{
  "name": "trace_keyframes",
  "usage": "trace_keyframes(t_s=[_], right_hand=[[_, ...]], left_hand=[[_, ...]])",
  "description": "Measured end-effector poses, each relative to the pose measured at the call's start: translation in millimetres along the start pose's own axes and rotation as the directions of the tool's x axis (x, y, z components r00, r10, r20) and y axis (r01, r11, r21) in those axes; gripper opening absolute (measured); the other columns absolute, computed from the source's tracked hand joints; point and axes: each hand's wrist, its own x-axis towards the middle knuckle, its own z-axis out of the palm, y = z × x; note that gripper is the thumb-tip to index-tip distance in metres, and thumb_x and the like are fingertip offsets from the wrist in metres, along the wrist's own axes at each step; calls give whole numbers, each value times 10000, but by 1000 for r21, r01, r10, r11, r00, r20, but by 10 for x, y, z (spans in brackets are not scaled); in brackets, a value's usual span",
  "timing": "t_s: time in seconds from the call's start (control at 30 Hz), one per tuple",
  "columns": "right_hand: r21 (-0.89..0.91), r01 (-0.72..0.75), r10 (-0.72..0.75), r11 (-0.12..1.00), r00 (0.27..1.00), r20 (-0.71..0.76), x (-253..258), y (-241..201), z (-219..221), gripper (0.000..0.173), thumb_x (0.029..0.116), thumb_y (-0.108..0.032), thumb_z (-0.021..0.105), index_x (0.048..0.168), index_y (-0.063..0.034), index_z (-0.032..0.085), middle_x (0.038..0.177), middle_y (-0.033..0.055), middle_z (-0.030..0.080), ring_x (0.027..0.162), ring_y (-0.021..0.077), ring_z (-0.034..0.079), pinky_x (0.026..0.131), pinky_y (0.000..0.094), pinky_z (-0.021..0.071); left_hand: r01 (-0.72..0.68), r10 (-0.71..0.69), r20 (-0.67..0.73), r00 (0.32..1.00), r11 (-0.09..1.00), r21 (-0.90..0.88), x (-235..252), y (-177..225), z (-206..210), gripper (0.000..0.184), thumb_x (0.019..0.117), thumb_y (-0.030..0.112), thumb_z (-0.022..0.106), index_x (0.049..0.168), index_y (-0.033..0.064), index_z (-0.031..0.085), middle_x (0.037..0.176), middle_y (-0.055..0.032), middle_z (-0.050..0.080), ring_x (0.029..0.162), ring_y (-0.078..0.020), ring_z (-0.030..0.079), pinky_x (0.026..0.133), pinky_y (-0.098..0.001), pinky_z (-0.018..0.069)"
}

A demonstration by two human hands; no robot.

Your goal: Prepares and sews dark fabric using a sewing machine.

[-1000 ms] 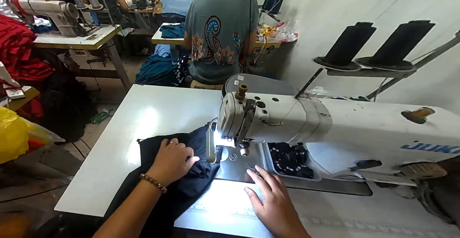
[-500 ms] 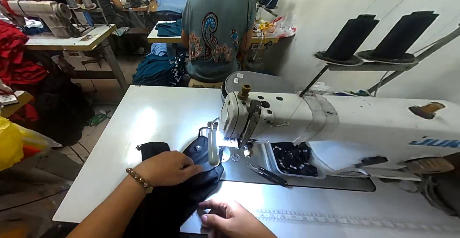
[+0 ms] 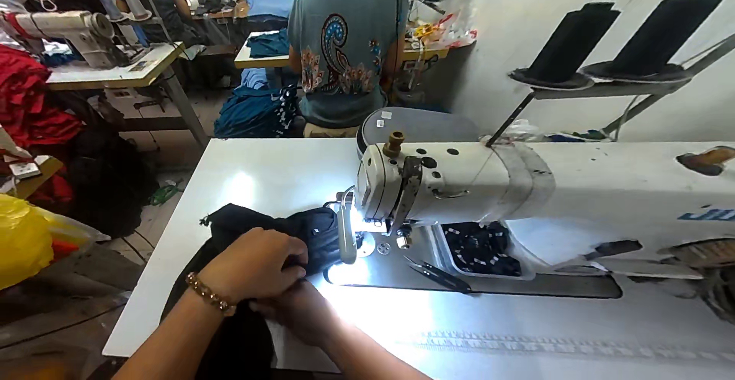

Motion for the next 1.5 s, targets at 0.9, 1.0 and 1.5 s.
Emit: trace_keyframes(t_s=[0.9,1.0,1.5], right_hand=[[-852,293,-672,-435,524,523,-958,13,-1343,186,961,-127,548,909,-57,713,902,106,740,890,225,725,831,327,596],[-821,293,-643,-489,515,567,-1031,37,-1402,181,922,-46,536,885,-45,713,928,124,758,996,256,742,966,378,571],[-844,345,-636,-411,555,536,-1133,118,-1499,261,956,-83,506,1025,-51,755,1122,142,761,1140,276,710,1037,392,534]], left_hand=[[-383,294,-353,888,899,-215,329,752,907,300,999,370,517,1049,136,698,1036,-10,680,1041,-155,633,950,-485,473],[-46,12,-393,919,996,-76,433,734,1179,487,1072,478,370,1400,234,634,1432,5,621,1429,-198,485,1207,-681,192],[293,-261,-333,906,955,47,479,817,1364,509,1013,140,438,1496,244,560,1572,42,499,1511,-282,376,1147,-791,7]])
